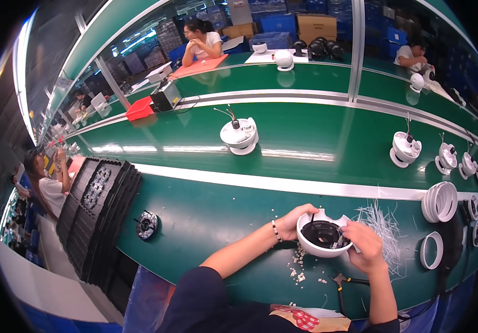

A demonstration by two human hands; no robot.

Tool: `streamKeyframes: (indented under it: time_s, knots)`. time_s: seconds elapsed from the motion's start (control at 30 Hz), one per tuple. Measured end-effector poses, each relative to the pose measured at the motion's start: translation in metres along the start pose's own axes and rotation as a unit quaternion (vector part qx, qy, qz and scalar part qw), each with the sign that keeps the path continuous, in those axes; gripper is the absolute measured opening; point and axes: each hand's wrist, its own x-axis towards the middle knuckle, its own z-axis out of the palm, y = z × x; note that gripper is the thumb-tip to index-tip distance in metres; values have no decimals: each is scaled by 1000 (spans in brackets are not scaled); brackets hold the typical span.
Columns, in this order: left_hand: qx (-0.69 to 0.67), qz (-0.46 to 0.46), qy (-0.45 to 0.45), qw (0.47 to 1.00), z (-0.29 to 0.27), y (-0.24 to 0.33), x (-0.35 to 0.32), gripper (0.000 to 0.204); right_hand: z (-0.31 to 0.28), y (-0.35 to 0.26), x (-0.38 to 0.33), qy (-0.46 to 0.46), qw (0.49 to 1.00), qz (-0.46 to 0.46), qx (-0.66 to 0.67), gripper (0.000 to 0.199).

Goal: Assembling components of LED light fixtures on a production line.

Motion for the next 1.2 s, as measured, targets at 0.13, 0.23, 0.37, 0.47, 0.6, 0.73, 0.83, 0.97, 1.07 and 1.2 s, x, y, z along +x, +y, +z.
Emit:
streamKeyframes:
  time_s: [0.13,0.23,0.37,0.47,0.6,0.73,0.83,0.97,1.07,1.2]
  knots:
    - [14,-25,-41,999,2,0,3,45,-2,-5,-12,4,1000,-12,6,36]
    - [38,13,-12,999,0,1,7,45,-2,-8,-28,-11,997,57,-48,70]
    - [67,158,99,980,-20,26,39,39,-33,-44,-68,-205,956,205,-43,106]
    - [156,218,178,947,-51,66,85,33,-48,-75,-91,-331,907,254,-63,92]
    - [133,285,303,899,-58,100,119,42,-47,-86,-106,-348,885,310,-17,103]
    - [164,286,292,898,-78,123,125,46,-45,-84,-112,-338,884,311,-81,99]
    - [198,277,404,849,-85,129,119,67,-45,-82,-111,-357,877,307,-94,97]
    - [7,384,357,852,-106,142,99,81,-48,-73,-109,-346,887,294,-79,91]
    - [-172,404,303,846,-133,158,93,72,-53,-66,-111,-348,889,283,-87,84]
    - [-326,418,193,825,-156,163,98,46,-52,-62,-114,-330,905,215,-160,67]
